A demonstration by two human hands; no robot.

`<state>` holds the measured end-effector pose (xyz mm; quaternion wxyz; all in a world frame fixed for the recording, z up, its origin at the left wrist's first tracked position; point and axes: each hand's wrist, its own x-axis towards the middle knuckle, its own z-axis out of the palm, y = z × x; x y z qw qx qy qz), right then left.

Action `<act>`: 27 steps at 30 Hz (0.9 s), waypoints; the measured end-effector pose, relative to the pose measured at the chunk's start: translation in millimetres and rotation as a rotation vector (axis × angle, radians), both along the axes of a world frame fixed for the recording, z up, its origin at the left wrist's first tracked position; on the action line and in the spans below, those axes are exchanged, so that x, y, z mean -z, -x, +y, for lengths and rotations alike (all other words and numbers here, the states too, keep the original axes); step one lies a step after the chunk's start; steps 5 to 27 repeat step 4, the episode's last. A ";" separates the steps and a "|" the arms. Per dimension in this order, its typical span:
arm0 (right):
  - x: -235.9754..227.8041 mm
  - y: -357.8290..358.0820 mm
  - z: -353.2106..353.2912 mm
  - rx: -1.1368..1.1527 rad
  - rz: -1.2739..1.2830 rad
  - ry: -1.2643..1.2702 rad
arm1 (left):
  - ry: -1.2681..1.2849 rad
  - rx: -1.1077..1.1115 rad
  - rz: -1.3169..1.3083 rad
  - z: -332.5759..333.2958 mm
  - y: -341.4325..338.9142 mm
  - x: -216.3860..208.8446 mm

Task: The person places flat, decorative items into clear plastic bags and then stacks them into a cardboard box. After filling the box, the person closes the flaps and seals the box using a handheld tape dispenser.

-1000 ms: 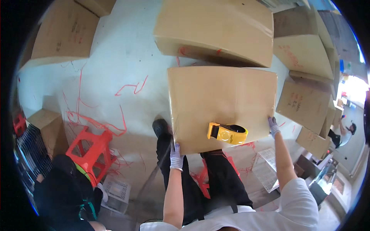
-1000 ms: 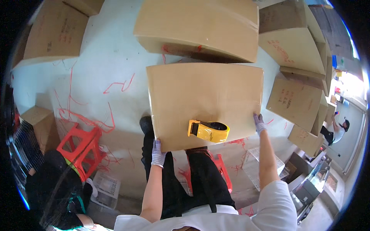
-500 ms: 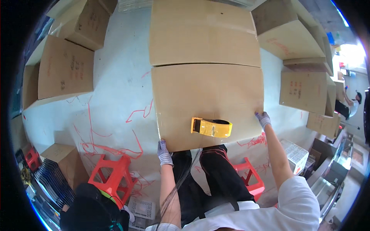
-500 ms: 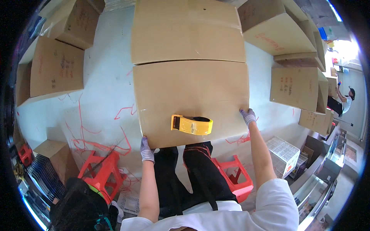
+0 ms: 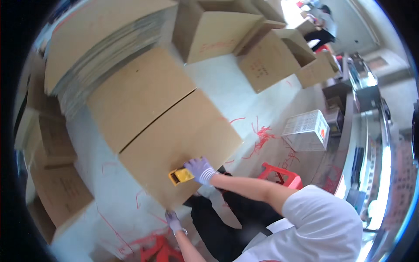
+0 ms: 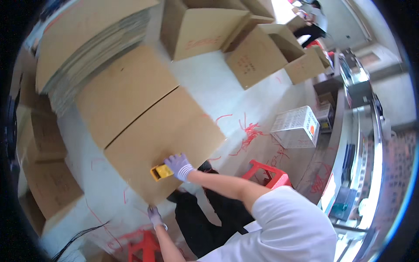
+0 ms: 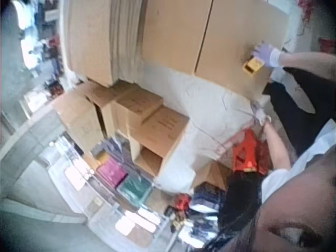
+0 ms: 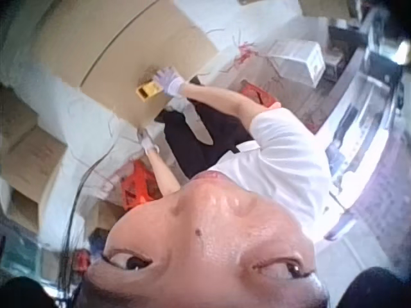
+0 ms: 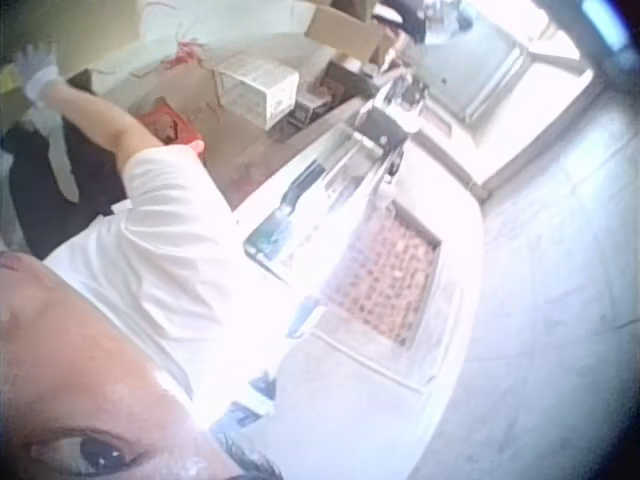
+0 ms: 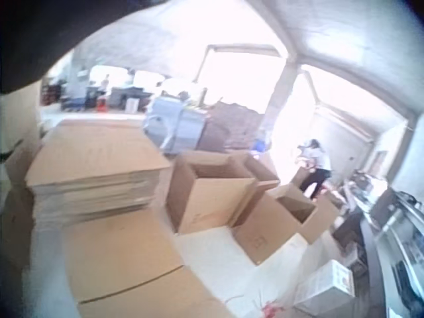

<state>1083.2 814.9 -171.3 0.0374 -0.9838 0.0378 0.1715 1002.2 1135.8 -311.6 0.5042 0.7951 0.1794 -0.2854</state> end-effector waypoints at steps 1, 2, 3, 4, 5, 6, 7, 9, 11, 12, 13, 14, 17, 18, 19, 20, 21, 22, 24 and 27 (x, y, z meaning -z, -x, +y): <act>14.4 -8.3 0.7 0.062 0.029 -0.013 | 0.005 -0.103 -0.002 2.7 17.8 5.5; 10.2 -11.6 -1.1 0.095 0.111 -0.103 | -0.004 -0.212 -0.001 8.4 37.7 4.9; -0.8 -15.4 -1.4 0.127 0.203 -0.197 | -0.168 -0.058 0.074 19.2 48.4 2.0; -15.0 -2.9 -9.4 0.187 0.306 -0.273 | -0.315 0.123 0.161 21.9 65.7 -2.1; -15.0 -2.9 -9.4 0.187 0.306 -0.273 | -0.315 0.123 0.161 21.9 65.7 -2.1; -15.0 -2.9 -9.4 0.187 0.306 -0.273 | -0.315 0.123 0.161 21.9 65.7 -2.1; -15.0 -2.9 -9.4 0.187 0.306 -0.273 | -0.315 0.123 0.161 21.9 65.7 -2.1; -15.0 -2.9 -9.4 0.187 0.306 -0.273 | -0.315 0.123 0.161 21.9 65.7 -2.1; -15.0 -2.9 -9.4 0.187 0.306 -0.273 | -0.315 0.123 0.161 21.9 65.7 -2.1; -15.0 -2.9 -9.4 0.187 0.306 -0.273 | -0.315 0.123 0.161 21.9 65.7 -2.1; -15.0 -2.9 -9.4 0.187 0.306 -0.273 | -0.315 0.123 0.161 21.9 65.7 -2.1; -15.0 -2.9 -9.4 0.187 0.306 -0.273 | -0.315 0.123 0.161 21.9 65.7 -2.1; -15.0 -2.9 -9.4 0.187 0.306 -0.273 | -0.315 0.123 0.161 21.9 65.7 -2.1; -15.0 -2.9 -9.4 0.187 0.306 -0.273 | -0.315 0.123 0.161 21.9 65.7 -2.1; -15.0 -2.9 -9.4 0.187 0.306 -0.273 | -0.315 0.123 0.161 21.9 65.7 -2.1; -15.0 -2.9 -9.4 0.187 0.306 -0.273 | -0.315 0.123 0.161 21.9 65.7 -2.1; -15.0 -2.9 -9.4 0.187 0.306 -0.273 | -0.315 0.123 0.161 21.9 65.7 -2.1; -15.0 -2.9 -9.4 0.187 0.306 -0.273 | -0.315 0.123 0.161 21.9 65.7 -2.1; -15.0 -2.9 -9.4 0.187 0.306 -0.273 | -0.315 0.123 0.161 21.9 65.7 -2.1; -15.0 -2.9 -9.4 0.187 0.306 -0.273 | -0.315 0.123 0.161 21.9 65.7 -2.1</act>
